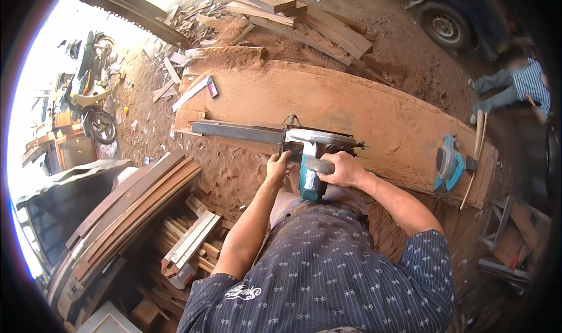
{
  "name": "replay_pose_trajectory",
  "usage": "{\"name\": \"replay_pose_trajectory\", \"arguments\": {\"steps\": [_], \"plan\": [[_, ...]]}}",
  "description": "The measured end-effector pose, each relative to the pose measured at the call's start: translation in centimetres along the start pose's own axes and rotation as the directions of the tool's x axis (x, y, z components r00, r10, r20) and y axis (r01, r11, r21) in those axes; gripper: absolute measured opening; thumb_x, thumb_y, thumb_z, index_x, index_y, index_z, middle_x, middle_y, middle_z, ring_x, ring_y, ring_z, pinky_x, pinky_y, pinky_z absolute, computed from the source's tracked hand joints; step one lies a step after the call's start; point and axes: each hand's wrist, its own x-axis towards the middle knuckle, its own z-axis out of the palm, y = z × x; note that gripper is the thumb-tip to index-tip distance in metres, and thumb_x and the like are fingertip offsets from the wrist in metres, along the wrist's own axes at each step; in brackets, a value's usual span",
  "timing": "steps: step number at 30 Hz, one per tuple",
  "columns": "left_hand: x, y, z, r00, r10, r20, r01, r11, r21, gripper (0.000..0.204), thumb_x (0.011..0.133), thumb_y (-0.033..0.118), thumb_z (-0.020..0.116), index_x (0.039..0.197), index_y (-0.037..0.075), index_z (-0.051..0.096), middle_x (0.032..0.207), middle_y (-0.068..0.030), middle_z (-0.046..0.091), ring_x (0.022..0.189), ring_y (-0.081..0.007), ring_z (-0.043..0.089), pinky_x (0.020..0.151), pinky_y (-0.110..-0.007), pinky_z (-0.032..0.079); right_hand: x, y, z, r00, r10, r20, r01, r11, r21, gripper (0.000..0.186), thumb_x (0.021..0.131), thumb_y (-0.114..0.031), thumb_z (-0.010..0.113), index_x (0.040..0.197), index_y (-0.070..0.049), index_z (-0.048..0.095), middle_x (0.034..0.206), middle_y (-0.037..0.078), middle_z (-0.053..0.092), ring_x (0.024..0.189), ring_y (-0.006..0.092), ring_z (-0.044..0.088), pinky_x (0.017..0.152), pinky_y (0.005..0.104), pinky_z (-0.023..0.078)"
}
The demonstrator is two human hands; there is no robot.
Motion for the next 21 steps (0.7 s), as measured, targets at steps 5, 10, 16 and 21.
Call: {"name": "replay_pose_trajectory", "arguments": {"steps": [5, 10, 16, 21], "plan": [[-0.1, 0.1, -1.1, 0.995, 0.087, -0.048, -0.088, 0.996, -0.014, 0.055, 0.089, 0.030, 0.074, 0.131, 0.000, 0.054, 0.097, -0.0082, 0.069, 0.064, -0.0112, 0.065, 0.050, -0.023, 0.048, 0.7, -0.9, 1.6, 1.000, -0.004, 0.013, 0.005, 0.999, -0.049, 0.036, 0.074, -0.034, 0.076, 0.097, -0.006, 0.071, 0.082, 0.021, 0.071, 0.082, 0.0385, 0.071, 0.073, 0.0463, 0.056], [0.9, 0.4, -2.5, 0.989, 0.149, 0.011, -0.148, 0.988, -0.030, 0.072, 0.088, 0.020, 0.073, 0.149, 0.003, 0.038, 0.109, -0.0108, 0.069, 0.087, -0.0172, 0.069, 0.062, -0.026, 0.053, 1.0, -1.8, 3.1, 1.000, -0.029, -0.012, 0.028, 0.997, -0.077, 0.036, 0.073, -0.033, 0.077, 0.097, -0.007, 0.071, 0.082, 0.020, 0.071, 0.081, 0.0390, 0.070, 0.072, 0.0463, 0.057], [1.0, 0.3, -3.0, 0.984, 0.170, 0.057, -0.167, 0.985, -0.054, 0.064, 0.092, 0.024, 0.070, 0.147, 0.004, 0.045, 0.136, -0.0153, 0.060, 0.106, -0.0206, 0.065, 0.074, -0.031, 0.057, 1.4, -1.5, 3.4, 0.995, -0.072, -0.067, 0.068, 0.996, -0.061, 0.032, 0.074, -0.033, 0.077, 0.093, -0.007, 0.073, 0.082, 0.018, 0.072, 0.077, 0.0361, 0.071, 0.067, 0.0441, 0.056], [3.1, 0.3, -8.9, 0.648, 0.755, 0.100, -0.500, 0.322, 0.804, 0.079, 0.087, 0.026, 0.072, 0.155, 0.013, 0.034, 0.150, -0.0203, 0.043, 0.138, -0.0347, 0.042, 0.113, -0.052, 0.034, 0.6, -3.6, 0.9, 0.986, -0.090, -0.142, 0.079, 0.994, -0.077, 0.026, 0.076, -0.026, 0.076, 0.092, -0.006, 0.073, 0.081, 0.017, 0.072, 0.076, 0.0354, 0.071, 0.067, 0.0424, 0.057]]}}
